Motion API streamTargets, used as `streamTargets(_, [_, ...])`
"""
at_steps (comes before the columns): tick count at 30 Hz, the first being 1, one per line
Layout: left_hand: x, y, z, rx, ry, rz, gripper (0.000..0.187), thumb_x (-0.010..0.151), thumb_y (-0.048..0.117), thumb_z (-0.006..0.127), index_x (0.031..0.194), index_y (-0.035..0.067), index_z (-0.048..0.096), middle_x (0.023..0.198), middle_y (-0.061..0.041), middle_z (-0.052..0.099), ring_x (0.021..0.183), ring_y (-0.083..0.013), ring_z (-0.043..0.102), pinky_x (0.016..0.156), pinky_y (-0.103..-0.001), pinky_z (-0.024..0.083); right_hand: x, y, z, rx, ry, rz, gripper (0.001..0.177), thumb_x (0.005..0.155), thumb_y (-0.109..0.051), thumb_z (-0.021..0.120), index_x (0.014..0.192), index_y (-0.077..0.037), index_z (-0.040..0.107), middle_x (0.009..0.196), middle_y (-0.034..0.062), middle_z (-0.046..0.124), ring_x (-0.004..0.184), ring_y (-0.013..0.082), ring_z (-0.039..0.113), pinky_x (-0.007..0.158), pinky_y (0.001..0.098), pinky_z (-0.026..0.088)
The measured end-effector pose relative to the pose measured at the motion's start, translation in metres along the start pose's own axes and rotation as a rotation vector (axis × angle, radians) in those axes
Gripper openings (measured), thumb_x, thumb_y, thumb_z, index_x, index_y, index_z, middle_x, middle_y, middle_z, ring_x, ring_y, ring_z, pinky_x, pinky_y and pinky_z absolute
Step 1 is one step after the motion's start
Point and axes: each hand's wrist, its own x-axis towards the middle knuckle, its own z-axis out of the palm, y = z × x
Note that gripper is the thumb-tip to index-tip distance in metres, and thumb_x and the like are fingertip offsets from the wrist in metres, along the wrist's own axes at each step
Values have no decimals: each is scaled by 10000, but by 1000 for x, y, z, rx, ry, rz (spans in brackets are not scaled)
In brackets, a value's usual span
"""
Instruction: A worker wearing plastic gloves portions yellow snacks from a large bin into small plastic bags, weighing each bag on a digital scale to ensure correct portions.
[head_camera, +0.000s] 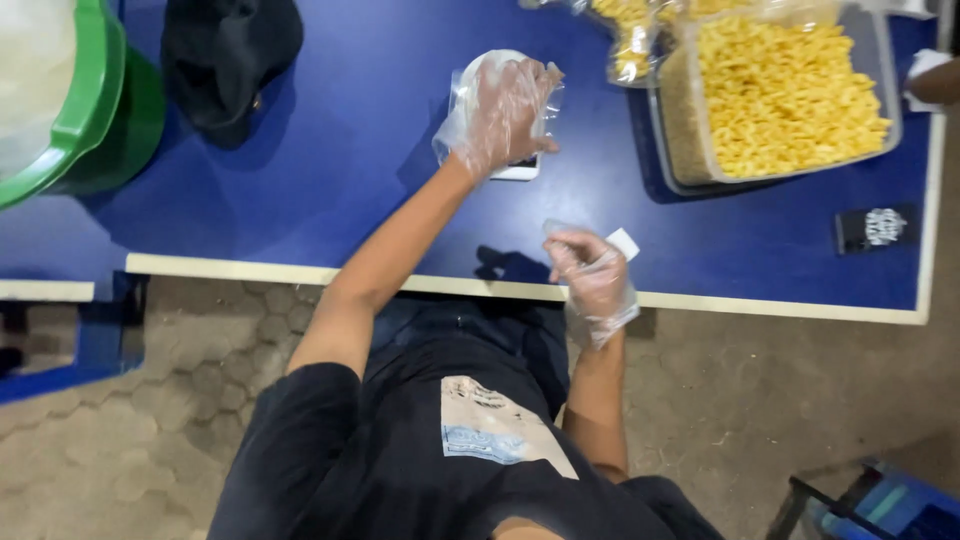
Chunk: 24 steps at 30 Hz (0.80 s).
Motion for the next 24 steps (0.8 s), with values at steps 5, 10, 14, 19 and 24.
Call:
streamTargets(5, [37, 2, 24, 305, -161, 130, 1096, 632, 981, 667, 1378, 183, 570, 1056, -92, 595, 929, -267, 560, 959, -554, 399, -13, 30, -5, 157, 77, 190, 169, 905, -83, 727, 1022, 37, 741, 996, 181, 758, 556, 119, 568, 524, 230, 487])
streamTargets(10, [35, -2, 26, 355, -108, 89, 1507, 586, 1130, 503, 1663, 139, 141, 1507, -108, 561, 1297, -352, 548, 1086, -804, 151, -4, 59, 5, 91, 116, 147, 202, 924, -224, 754, 997, -36, 740, 853, 92, 734, 548, 100, 568, 512, 227, 459])
streamTargets(14, [1, 1, -120, 107, -189, -51, 1301, 608, 936, 795, 1539, 158, 323, 1555, -23, 452, 1423, -265, 448, 1061, -687, 295, 26, 92, 8, 7, 115, 244, 178, 927, -247, 765, 1003, -87, 750, 794, 44, 729, 498, 75, 583, 408, 184, 424])
streamTargets(19, [-113, -40, -108, -435, 134, -397, 1259, 713, 974, 447, 1586, 79, 301, 1651, -189, 329, 1549, -358, 339, 1239, -715, 209, 65, 94, 22, 157, 354, 73, 157, 970, -232, 736, 947, -83, 692, 607, 30, 635, 448, 92, 535, 428, 213, 438])
streamTargets(24, [-194, -54, -50, -388, 329, -401, 989, 1037, 687, 519, 1626, -22, 162, 1687, -234, 262, 1598, -407, 269, 1336, -520, 276, 122, 149, 4, 379, 309, -102, 381, 1057, -349, 535, 1041, 4, 678, 761, 88, 678, 607, 156, 638, 514, 233, 521])
